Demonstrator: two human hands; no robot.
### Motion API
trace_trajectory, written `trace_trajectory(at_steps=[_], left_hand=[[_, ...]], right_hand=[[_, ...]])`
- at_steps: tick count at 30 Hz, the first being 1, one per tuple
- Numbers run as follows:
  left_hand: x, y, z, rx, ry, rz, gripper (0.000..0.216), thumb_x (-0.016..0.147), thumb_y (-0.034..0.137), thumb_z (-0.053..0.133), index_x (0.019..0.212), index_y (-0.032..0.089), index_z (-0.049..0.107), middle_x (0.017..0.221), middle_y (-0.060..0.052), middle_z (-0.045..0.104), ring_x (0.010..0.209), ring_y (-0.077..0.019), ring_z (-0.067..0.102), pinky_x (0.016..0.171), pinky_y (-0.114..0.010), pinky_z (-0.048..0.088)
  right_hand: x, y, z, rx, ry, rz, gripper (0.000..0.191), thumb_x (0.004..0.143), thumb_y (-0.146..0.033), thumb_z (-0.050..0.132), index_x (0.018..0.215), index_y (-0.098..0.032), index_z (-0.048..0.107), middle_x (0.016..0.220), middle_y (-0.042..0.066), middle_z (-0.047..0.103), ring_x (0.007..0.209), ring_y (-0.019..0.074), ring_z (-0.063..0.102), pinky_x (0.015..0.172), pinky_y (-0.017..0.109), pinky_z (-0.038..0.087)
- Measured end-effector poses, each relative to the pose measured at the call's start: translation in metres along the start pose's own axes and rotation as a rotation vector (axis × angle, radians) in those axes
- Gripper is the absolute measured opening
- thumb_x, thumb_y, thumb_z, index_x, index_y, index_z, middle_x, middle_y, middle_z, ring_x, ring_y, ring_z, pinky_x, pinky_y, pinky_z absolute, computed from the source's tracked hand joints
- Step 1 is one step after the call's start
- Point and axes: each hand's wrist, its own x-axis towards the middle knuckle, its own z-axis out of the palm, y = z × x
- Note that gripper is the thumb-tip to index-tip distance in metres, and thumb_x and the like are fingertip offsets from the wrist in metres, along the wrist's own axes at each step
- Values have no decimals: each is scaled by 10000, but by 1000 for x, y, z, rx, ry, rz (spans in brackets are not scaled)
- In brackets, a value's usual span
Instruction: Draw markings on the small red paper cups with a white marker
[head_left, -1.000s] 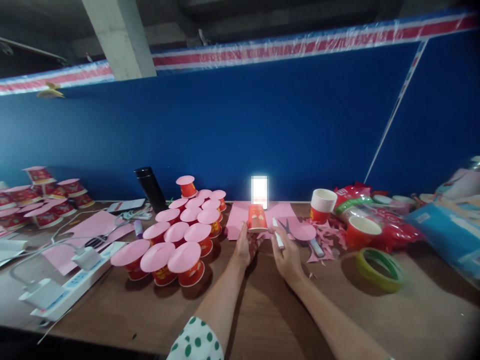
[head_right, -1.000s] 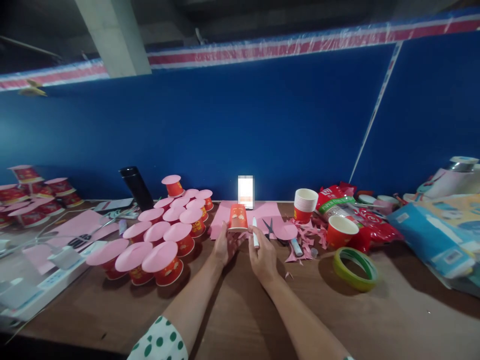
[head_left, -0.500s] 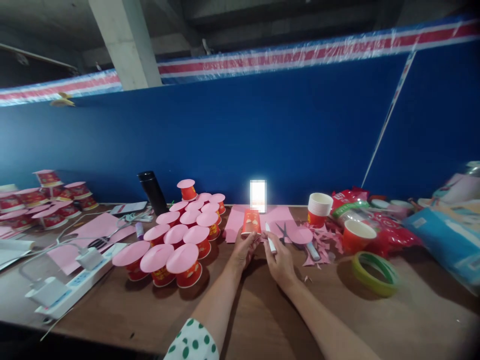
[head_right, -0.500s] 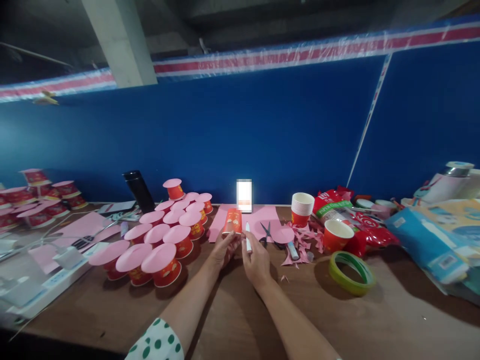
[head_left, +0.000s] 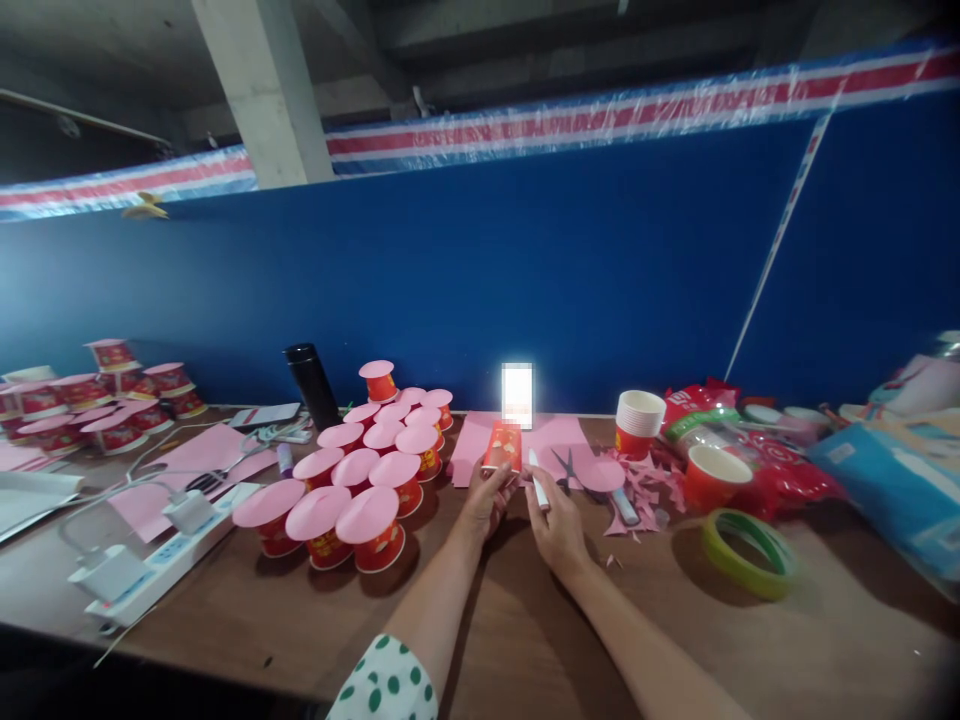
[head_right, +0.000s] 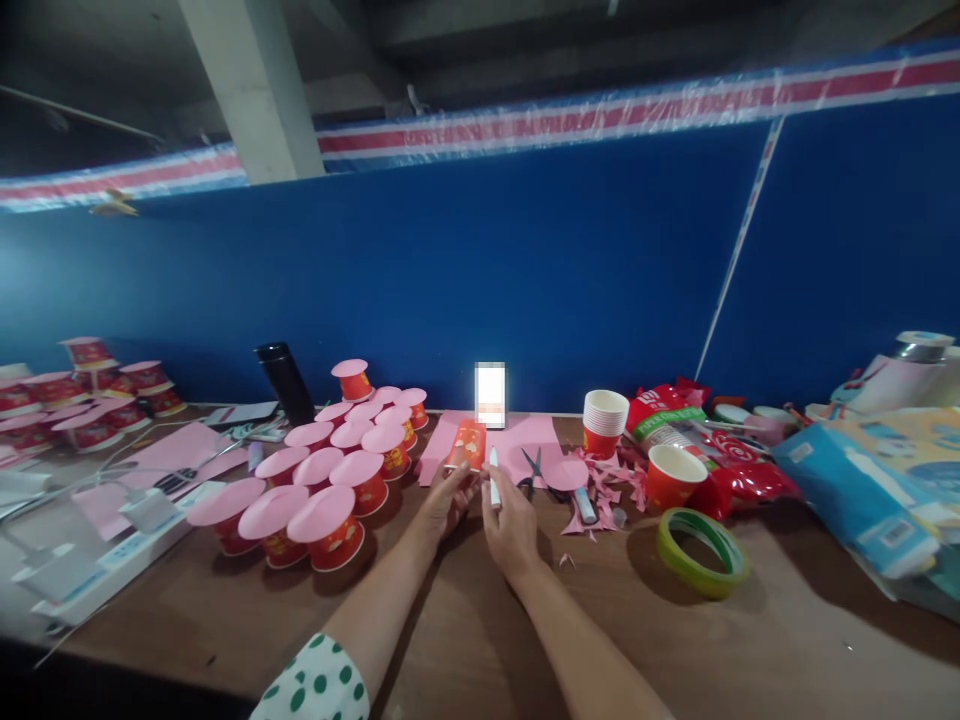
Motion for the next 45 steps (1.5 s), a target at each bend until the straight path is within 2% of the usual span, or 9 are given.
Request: trace_trajectory(at_steps=[4, 10, 17, 24, 35, 38, 40, 43, 45], left_hand=[[-1, 1, 0, -7, -15, -22, 355, 636, 258, 782, 895, 158, 560, 833, -31, 662, 759, -139, 641, 797, -312, 474], [1, -1, -2, -33, -30, -25, 318, 642, 286, 778, 837, 158, 562, 782, -15, 656, 736, -132, 637, 786, -303, 470], [-1, -1, 0, -29, -26, -15, 313, 625, 297, 789, 764, 161, 544, 741, 0, 653, 705, -119, 628, 753, -285, 472], [1, -5, 2, -44, 30, -12, 343, 602, 326, 797, 804, 169, 569, 767, 1, 657, 729, -128, 635, 785, -302, 470], [3, -11, -1, -45, -36, -28, 335, 632, 343, 778, 857, 160, 609, 809, -19, 651, 748, -124, 616, 788, -293, 454], [1, -10, -1, -48, -60, -18, 318, 667, 350, 754, 879, 160, 610, 829, -26, 651, 766, -128, 615, 790, -292, 455], [1, -10, -2, -60, -74, -22, 330, 687, 364, 737, 923, 174, 605, 848, -24, 654, 775, -130, 617, 793, -296, 456], [1, -10, -3, -80, -70, -56, 373, 687, 390, 731, 971, 192, 594, 865, -19, 661, 785, -134, 623, 821, -313, 456], [1, -9, -4, -88, -65, -78, 373, 689, 397, 730, 967, 190, 591, 865, -22, 663, 798, -138, 626, 836, -318, 454]], right_hand=[[0, 3, 1, -18, 17, 5, 320, 937, -269, 374, 1179, -178, 562, 1108, 117, 660, 1028, 214, 629, 885, 358, 513], [-1, 10, 4, -44, 75, 16, 347, 923, -267, 388, 1214, -160, 544, 1134, 130, 653, 1047, 228, 627, 868, 370, 527], [-4, 16, 8, -52, 19, 56, 372, 907, -225, 372, 1241, -150, 519, 1182, 131, 629, 1068, 225, 614, 879, 365, 516], [-2, 17, 5, -49, 48, 61, 376, 912, -242, 368, 1234, -137, 531, 1152, 145, 638, 1055, 231, 617, 878, 375, 515], [0, 19, 3, -41, 125, 82, 403, 925, -275, 371, 1291, -165, 498, 1224, 131, 602, 1120, 221, 580, 930, 377, 485], [1, 16, 0, -31, 123, 68, 383, 925, -288, 380, 1252, -165, 535, 1158, 126, 640, 1070, 217, 609, 907, 359, 496], [3, 14, -4, -14, 114, 65, 365, 924, -303, 393, 1219, -169, 562, 1064, 113, 681, 963, 206, 653, 859, 338, 516], [7, 11, -13, 1, 134, 137, 357, 928, -327, 409, 1205, -173, 574, 920, 85, 716, 862, 193, 675, 831, 322, 520], [10, 12, -19, 42, 157, 178, 358, 925, -359, 419, 1174, -167, 591, 939, 89, 714, 851, 193, 675, 807, 317, 526]])
